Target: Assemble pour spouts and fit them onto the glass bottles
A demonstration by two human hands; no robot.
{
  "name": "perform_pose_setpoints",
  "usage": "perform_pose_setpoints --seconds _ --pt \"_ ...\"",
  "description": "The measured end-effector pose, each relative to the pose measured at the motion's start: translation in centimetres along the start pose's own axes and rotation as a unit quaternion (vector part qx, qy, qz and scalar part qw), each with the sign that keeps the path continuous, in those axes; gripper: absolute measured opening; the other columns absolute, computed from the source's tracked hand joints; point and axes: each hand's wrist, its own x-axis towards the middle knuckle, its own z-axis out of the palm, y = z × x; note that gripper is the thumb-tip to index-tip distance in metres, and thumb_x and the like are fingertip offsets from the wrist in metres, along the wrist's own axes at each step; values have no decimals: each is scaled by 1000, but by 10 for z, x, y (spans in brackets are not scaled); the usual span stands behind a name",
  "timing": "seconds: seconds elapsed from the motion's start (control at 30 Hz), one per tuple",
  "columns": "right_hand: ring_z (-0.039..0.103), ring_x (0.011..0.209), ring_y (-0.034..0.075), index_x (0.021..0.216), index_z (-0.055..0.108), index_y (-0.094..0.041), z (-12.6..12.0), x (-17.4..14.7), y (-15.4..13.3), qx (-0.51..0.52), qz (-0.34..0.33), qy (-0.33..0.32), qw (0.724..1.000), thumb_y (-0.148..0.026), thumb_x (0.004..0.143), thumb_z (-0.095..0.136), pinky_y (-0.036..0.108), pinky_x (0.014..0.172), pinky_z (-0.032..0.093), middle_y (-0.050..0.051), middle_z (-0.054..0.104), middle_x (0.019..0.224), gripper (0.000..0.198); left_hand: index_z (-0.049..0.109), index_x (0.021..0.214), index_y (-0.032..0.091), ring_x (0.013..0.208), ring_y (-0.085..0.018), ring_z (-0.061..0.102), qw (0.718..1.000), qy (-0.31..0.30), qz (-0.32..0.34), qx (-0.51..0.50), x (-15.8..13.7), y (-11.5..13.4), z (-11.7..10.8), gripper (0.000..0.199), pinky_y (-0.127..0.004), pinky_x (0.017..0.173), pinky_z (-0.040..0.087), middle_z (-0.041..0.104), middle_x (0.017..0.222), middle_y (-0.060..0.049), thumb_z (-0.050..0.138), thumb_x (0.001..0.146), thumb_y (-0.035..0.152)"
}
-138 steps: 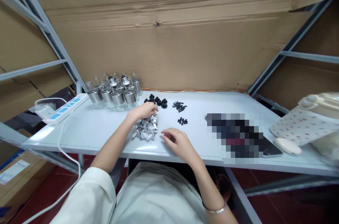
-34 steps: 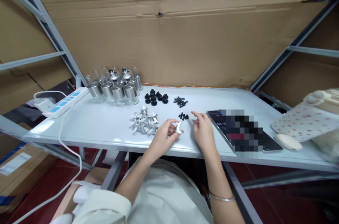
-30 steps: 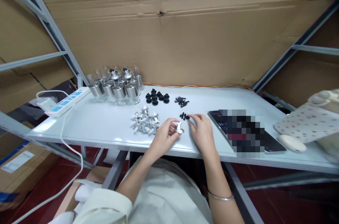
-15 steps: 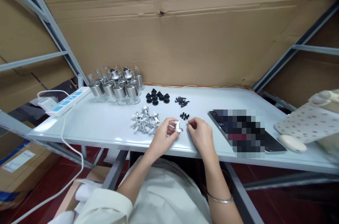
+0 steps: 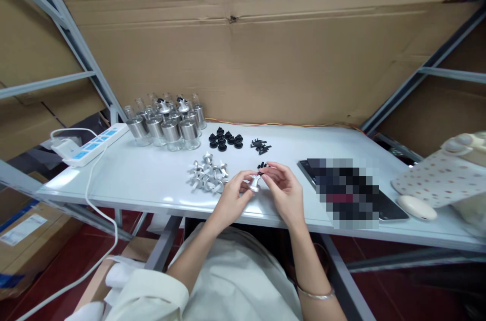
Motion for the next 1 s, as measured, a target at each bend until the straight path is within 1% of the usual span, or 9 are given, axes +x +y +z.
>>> perform_pose_setpoints --seconds 0.2,0.33,0.4,0.47,0.53,0.67,0.77,0.93,1.0 --pt "67 89 20 115 53 -22 -2 -1 -2 -35 -14 6 999 -27 82 60 40 87 48 7 73 91 33 55 114 21 82 -13 60 1000 6 -8 -10 -1 -2 -1 39 -25 75 48 58 104 -5 52 78 9" --pt "67 91 20 117 53 -23 -3 -1 -2 -43 -9 -6 999 -28 83 60 41 92 46 6 73 91 35 56 113 20 82 -13 60 1000 8 -9 -3 0 -1 -1 39 -25 77 48 58 104 -6 51 77 7" --pt "67 90 20 117 53 -23 -2 -1 -2 -34 -11 1 999 -27 82 61 40 90 48 6 72 92 36 56 113 20 84 -13 60 1000 9 -6 0 0 0 -1 38 -25 78 48 59 104 -6 52 77 7" --pt "67 84 18 115 54 -23 -2 0 -1 -26 -19 18 999 -27 80 62 37 84 51 5 71 91 37 57 112 20 85 -14 60 1000 8 -2 2 0 1 -1 38 -25 78 48 59 104 -6 53 77 8" --pt "66 79 17 110 58 -22 -1 0 0 -30 -26 28 999 -27 78 64 35 79 53 4 69 87 33 57 112 20 85 -14 61 1000 1 3 3 0 1 -1 37 -25 79 48 60 104 -5 54 77 8" --pt "66 78 18 98 63 -21 -2 1 -1 -54 -24 12 998 -27 77 64 35 79 52 4 68 83 21 57 111 20 84 -13 61 1000 0 11 -2 -1 -1 -1 37 -25 78 48 60 103 -5 55 76 9" --pt "67 80 19 99 61 -21 -3 0 -5 -48 -20 10 999 -26 77 63 36 81 51 4 70 82 23 57 111 19 82 -13 62 1000 6 9 -24 0 -3 -1 37 -24 76 49 60 100 -5 54 76 9" --pt "65 67 18 95 52 -21 -11 -1 -9 -17 -24 -7 1000 -19 75 55 37 78 49 1 69 71 20 62 110 20 80 -12 61 1000 7 5 -13 0 -4 -1 41 -23 74 49 62 98 -4 52 73 5" --pt "66 69 19 94 50 -21 -14 0 -8 -6 -21 -21 1000 -17 73 51 38 79 48 0 69 70 22 64 109 20 77 -12 60 1000 12 0 -10 0 -3 0 40 -23 73 49 62 97 -3 54 73 6"
